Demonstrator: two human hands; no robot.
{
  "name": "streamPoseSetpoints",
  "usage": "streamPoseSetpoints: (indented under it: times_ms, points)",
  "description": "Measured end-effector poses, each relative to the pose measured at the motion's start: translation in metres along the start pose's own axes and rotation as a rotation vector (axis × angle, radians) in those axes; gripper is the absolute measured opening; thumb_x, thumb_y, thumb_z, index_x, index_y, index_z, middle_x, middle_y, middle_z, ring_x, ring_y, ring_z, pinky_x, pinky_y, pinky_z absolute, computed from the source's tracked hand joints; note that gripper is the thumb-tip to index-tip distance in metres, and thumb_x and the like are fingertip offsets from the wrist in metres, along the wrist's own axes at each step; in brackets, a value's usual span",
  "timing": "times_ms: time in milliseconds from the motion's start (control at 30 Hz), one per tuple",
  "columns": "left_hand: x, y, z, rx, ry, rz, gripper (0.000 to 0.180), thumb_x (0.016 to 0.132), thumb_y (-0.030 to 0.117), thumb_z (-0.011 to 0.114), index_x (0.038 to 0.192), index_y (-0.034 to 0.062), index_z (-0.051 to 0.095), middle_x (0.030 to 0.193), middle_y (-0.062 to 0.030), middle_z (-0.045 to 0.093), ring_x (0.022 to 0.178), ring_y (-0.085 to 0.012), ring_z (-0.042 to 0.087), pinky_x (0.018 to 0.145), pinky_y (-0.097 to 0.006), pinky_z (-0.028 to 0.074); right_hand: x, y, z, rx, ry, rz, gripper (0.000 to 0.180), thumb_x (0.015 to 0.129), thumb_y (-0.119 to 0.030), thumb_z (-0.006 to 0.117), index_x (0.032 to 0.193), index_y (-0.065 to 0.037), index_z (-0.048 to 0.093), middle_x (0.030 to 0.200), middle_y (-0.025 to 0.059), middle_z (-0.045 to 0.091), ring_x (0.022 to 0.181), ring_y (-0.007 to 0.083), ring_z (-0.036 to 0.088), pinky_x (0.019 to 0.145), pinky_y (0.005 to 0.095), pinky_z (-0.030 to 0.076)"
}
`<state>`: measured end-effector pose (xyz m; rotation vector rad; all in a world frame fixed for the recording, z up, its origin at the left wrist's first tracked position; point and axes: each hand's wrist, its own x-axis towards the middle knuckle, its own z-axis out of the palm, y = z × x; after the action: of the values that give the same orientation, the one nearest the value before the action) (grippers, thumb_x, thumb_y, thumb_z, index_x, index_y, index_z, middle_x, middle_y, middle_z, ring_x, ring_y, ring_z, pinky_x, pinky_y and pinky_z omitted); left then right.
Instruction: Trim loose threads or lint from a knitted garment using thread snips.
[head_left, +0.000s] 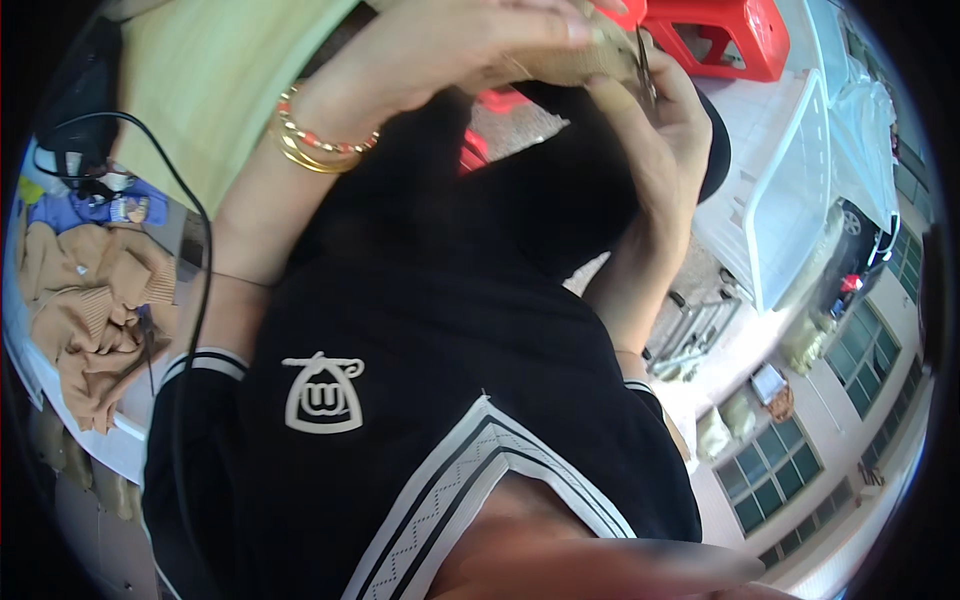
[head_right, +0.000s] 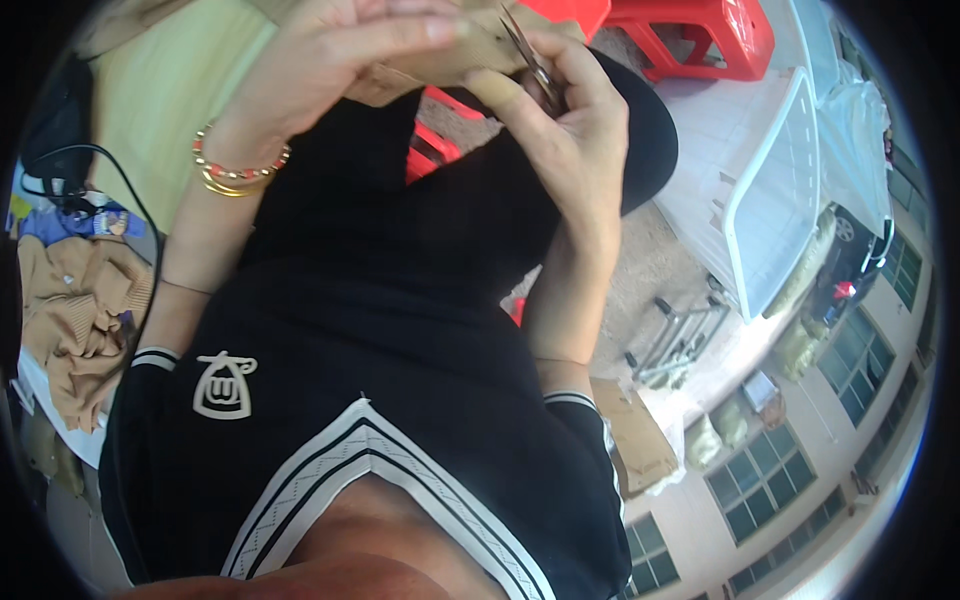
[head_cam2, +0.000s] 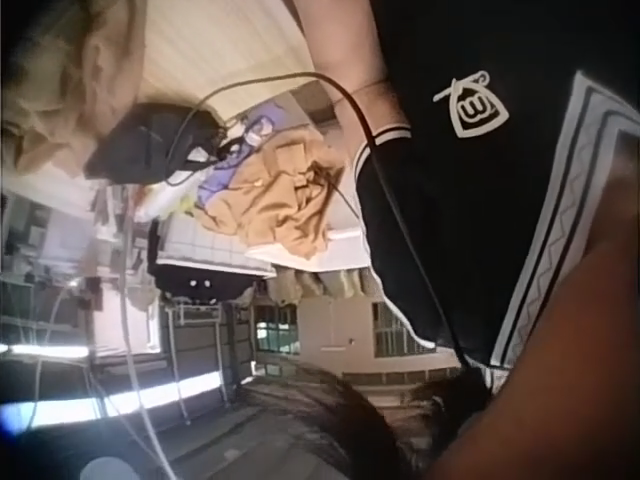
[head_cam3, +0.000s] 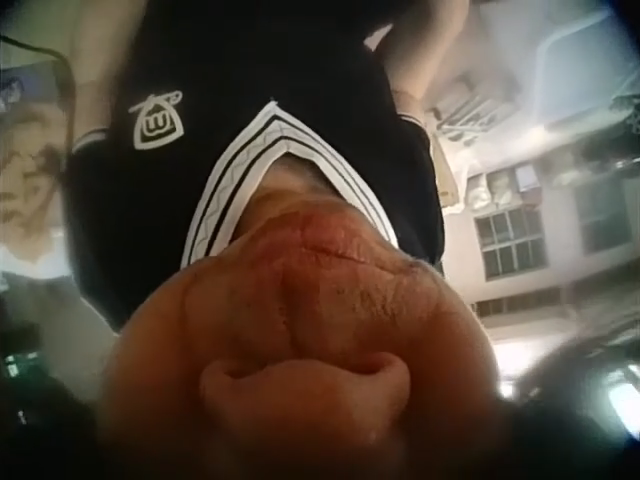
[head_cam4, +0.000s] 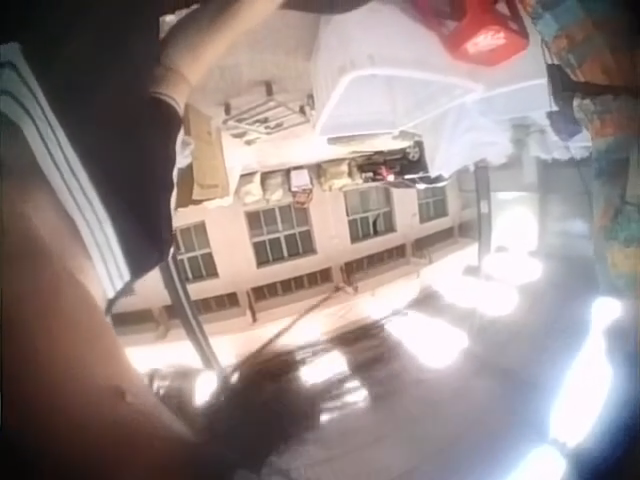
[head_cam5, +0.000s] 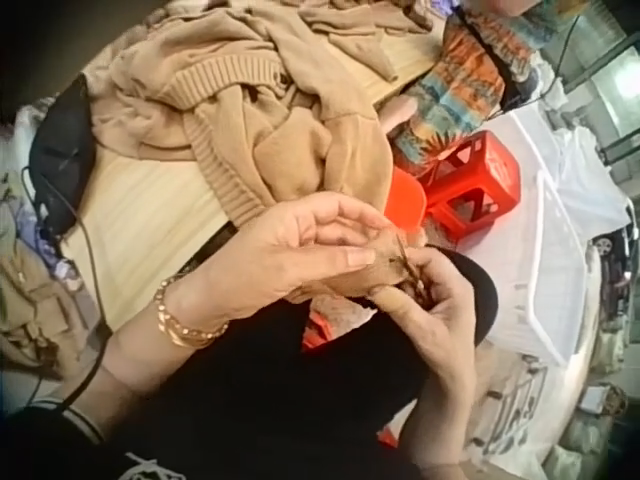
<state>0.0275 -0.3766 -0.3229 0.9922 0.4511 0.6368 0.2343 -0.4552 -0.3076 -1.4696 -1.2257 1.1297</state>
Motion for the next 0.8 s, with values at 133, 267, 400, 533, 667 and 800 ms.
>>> streamPoseSetpoints:
  times_ms: [133,267,400,533,667,800]
  points:
    - [0.004,0.009,0.012,0.095,-0.088,0.207,0.049,0.092,0.004,0.072,0.138,0.0052,0.056,0.127,-0.0067,0.066,0.120,-0.0135,0.061,0.097,-0.029,0.053,-0.001,-0.021,-0.022,-0.127,-0.001,-0.168,0.023,0.086,-0.002,0.078,0.106,0.003,0.070,0.093,0.0004,0.068,0.085,0.0075,0.061,0.076,0.0226,0.048]
    - [0.015,0.026,-0.013,1.155,0.135,0.441,0.081,0.074,0.014,0.086,0.146,0.0112,0.049,0.131,-0.0119,0.062,0.123,-0.0276,0.057,0.107,-0.042,0.042,0.013,-0.036,-0.055,0.296,0.143,-0.297,0.021,0.091,-0.004,0.074,0.110,-0.003,0.066,0.091,0.0003,0.066,0.076,0.0065,0.058,0.066,0.0201,0.044]
    - [0.045,0.030,-0.049,1.500,0.524,0.566,0.058,0.071,0.008,0.076,0.127,0.0114,0.064,0.119,-0.0122,0.066,0.124,-0.0331,0.057,0.108,-0.045,0.040,0.020,-0.079,-0.106,0.416,0.363,-0.715,0.027,0.101,-0.014,0.065,0.123,0.003,0.063,0.108,0.0119,0.070,0.088,0.0154,0.068,0.076,0.0273,0.056]
    - [0.041,0.062,-0.083,1.478,0.774,0.723,0.046,0.068,-0.005,0.065,0.113,0.0059,0.070,0.117,-0.0143,0.067,0.115,-0.0353,0.061,0.099,-0.044,0.048,0.009,-0.120,-0.180,0.836,-0.298,-0.952,0.028,0.105,-0.024,0.058,0.118,-0.001,0.067,0.108,0.0081,0.070,0.108,0.0167,0.062,0.117,0.0453,0.037]
    - [0.028,0.103,-0.097,1.529,1.144,0.756,0.041,0.076,-0.005,0.056,0.115,0.0031,0.067,0.119,-0.0198,0.065,0.115,-0.0405,0.059,0.100,-0.048,0.047,0.018,-0.145,-0.136,0.748,0.693,-0.947,0.020,0.106,-0.024,0.059,0.099,-0.007,0.065,0.077,-0.0021,0.052,0.074,0.0082,0.050,0.087,0.0304,0.049]
    - [0.026,0.178,-0.092,1.366,1.006,0.818,0.036,0.083,0.005,0.047,0.113,-0.0054,0.064,0.093,-0.0301,0.069,0.086,-0.0472,0.067,0.077,-0.052,0.053,0.042,-0.114,-0.134,0.541,0.442,-0.748,0.013,0.106,-0.017,0.060,0.096,-0.008,0.060,0.067,-0.0069,0.042,0.054,0.0013,0.034,0.046,0.0194,0.024]
